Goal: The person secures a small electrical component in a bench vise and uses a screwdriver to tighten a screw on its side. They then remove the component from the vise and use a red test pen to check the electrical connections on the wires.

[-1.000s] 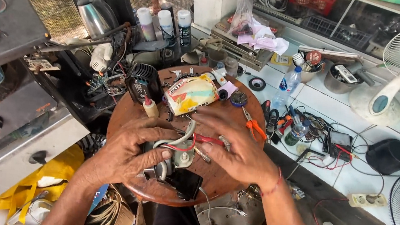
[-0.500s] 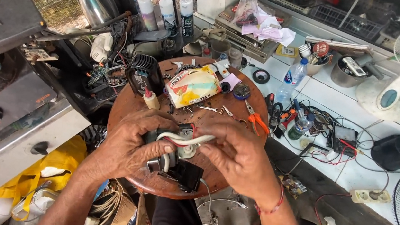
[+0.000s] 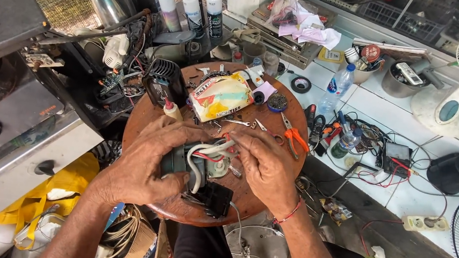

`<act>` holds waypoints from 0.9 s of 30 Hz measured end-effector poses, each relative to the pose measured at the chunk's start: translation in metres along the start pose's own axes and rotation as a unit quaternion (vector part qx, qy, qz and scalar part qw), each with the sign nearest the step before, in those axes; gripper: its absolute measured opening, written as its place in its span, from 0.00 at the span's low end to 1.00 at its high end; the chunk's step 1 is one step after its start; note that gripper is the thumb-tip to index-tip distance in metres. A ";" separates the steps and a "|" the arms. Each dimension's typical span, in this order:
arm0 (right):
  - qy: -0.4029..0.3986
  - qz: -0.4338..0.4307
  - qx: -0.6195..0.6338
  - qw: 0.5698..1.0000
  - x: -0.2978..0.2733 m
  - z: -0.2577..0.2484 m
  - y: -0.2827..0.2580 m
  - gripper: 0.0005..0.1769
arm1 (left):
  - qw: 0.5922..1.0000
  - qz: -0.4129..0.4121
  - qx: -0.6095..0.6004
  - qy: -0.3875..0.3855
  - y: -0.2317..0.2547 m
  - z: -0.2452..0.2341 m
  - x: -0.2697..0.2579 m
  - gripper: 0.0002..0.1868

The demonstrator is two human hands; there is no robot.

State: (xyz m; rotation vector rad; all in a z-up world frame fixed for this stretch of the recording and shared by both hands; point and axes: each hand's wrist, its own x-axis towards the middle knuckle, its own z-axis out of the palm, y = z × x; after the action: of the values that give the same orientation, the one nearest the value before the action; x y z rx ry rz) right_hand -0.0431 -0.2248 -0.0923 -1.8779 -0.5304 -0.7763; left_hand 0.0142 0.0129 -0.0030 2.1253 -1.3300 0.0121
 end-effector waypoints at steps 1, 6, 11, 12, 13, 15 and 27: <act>0.001 0.017 0.025 1.000 0.000 0.002 0.002 0.14 | 1.000 0.010 -0.003 -0.003 0.002 -0.001 0.001 0.39; 0.014 -0.002 -0.044 0.999 -0.014 -0.005 -0.009 0.20 | 1.000 -0.006 -0.003 -0.003 -0.002 0.003 0.003 0.28; 0.049 -0.026 -0.040 0.998 -0.044 0.015 -0.025 0.18 | 1.000 0.004 -0.009 0.000 0.000 0.007 0.003 0.22; 0.051 -0.016 -0.075 0.996 -0.051 0.022 -0.027 0.17 | 1.000 0.012 -0.002 0.009 0.001 0.007 0.003 0.21; 0.053 -0.006 -0.111 0.992 -0.059 0.029 -0.029 0.17 | 1.000 0.020 0.004 0.017 0.003 0.006 0.002 0.20; 0.061 -0.019 -0.093 0.994 -0.066 0.046 -0.028 0.20 | 0.999 0.023 0.007 0.025 0.003 0.007 0.000 0.18; 0.071 0.022 -0.076 0.994 -0.057 0.070 -0.030 0.21 | 0.999 0.001 0.027 0.035 0.001 0.001 -0.013 0.21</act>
State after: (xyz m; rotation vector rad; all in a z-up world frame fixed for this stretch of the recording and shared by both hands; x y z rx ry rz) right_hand -0.0824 -0.1496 -0.1352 -1.9483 -0.3486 -0.9356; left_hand 0.0063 0.0228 -0.0078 2.1481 -1.3053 0.1252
